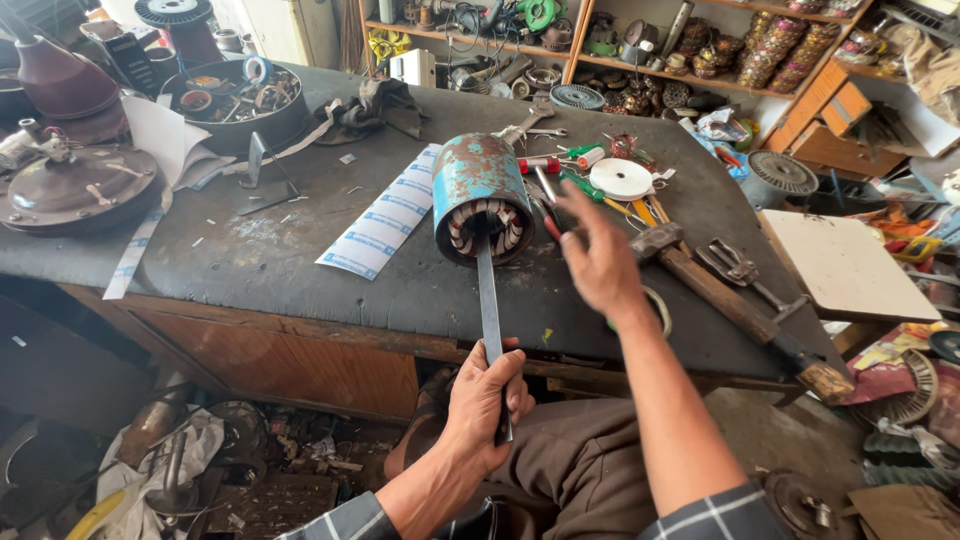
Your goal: The person uses a hammer and a metal bar to repeatedly strike the interior of a cylindrical motor stator, then rotates and inspects the stator to check the internal windings.
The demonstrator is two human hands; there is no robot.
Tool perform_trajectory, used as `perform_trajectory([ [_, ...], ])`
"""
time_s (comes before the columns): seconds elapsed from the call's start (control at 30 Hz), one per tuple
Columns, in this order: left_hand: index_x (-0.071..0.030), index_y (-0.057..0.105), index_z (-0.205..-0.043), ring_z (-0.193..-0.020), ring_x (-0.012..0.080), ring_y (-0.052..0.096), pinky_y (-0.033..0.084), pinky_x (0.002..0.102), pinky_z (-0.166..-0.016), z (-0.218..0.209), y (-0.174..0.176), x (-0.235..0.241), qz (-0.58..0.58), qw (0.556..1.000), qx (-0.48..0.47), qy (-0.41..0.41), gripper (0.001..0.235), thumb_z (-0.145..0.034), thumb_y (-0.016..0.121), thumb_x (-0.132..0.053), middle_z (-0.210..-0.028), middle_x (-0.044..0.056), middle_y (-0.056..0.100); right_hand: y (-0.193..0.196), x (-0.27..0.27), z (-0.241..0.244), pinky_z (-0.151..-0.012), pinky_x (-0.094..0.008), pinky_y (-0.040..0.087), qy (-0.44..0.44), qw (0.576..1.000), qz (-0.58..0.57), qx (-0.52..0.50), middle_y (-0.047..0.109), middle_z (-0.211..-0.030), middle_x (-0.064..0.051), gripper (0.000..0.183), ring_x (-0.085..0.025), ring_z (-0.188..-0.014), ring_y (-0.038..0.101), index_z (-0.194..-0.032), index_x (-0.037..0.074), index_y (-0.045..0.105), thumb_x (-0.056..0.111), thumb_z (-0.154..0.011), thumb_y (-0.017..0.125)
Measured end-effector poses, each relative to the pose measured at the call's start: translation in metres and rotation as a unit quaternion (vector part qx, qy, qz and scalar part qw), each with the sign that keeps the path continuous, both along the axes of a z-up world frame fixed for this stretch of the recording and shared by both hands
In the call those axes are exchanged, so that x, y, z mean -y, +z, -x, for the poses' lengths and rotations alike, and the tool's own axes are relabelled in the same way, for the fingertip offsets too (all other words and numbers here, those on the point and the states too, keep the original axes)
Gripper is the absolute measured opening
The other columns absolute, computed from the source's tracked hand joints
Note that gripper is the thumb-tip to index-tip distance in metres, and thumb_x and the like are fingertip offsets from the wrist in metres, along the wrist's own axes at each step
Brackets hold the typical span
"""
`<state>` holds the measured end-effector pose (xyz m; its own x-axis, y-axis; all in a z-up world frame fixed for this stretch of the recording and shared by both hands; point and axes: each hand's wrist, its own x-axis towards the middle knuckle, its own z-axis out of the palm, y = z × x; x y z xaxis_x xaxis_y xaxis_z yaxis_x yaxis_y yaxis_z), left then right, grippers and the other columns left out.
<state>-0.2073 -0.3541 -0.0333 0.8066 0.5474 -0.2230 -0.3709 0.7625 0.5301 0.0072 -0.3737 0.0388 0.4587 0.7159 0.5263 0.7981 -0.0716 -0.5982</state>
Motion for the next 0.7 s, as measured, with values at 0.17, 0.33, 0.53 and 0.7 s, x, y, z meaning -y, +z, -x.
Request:
perform_trajectory([
  [0.17, -0.008, 0.054, -0.109, -0.036, 0.0116, 0.037, 0.032, 0.028, -0.041, 0.003, 0.000, -0.003, 0.013, 1.000, 0.008, -0.010, 0.018, -0.094, 0.062, -0.004, -0.049, 0.000, 0.043, -0.006, -0.001, -0.046, -0.103, -0.042, 0.051, -0.095, 0.989, 0.061, 0.101, 0.066, -0.137, -0.017, 0.053, -0.035, -0.118, 0.067, -0.146, 0.008, 0.055, 0.011, -0.094, 0.060],
  [0.33, -0.008, 0.054, -0.109, -0.036, 0.0115, 0.037, 0.032, 0.028, -0.041, 0.004, -0.002, -0.004, 0.017, 1.000, 0.003, -0.012, 0.018, -0.093, 0.061, -0.004, -0.048, 0.000, 0.042, -0.027, -0.022, -0.067, -0.100, -0.047, 0.049, -0.170, 0.953, 0.218, 0.125, 0.067, -0.126, -0.021, 0.051, -0.038, -0.117, 0.064, -0.139, 0.008, 0.060, 0.031, -0.095, 0.069],
  [0.53, -0.007, 0.055, -0.110, -0.036, 0.0115, 0.037, 0.030, 0.028, -0.041, 0.006, -0.001, -0.004, 0.018, 1.000, 0.006, -0.015, 0.017, -0.094, 0.062, -0.003, -0.048, 0.000, 0.042, -0.033, -0.047, -0.089, -0.093, -0.048, 0.055, -0.176, 0.919, 0.331, 0.123, 0.072, -0.115, -0.021, 0.047, -0.035, -0.106, 0.070, -0.137, 0.007, 0.063, 0.023, -0.093, 0.065],
  [0.7, -0.008, 0.054, -0.109, -0.037, 0.0126, 0.037, 0.031, 0.029, -0.041, 0.007, 0.001, -0.006, 0.028, 0.999, -0.005, -0.016, 0.017, -0.094, 0.060, -0.003, -0.049, 0.001, 0.043, -0.018, -0.029, -0.086, -0.083, -0.044, 0.054, -0.135, 0.979, 0.083, 0.130, 0.070, -0.113, -0.025, 0.049, -0.034, -0.099, 0.068, -0.139, 0.004, 0.063, 0.022, -0.094, 0.070],
])
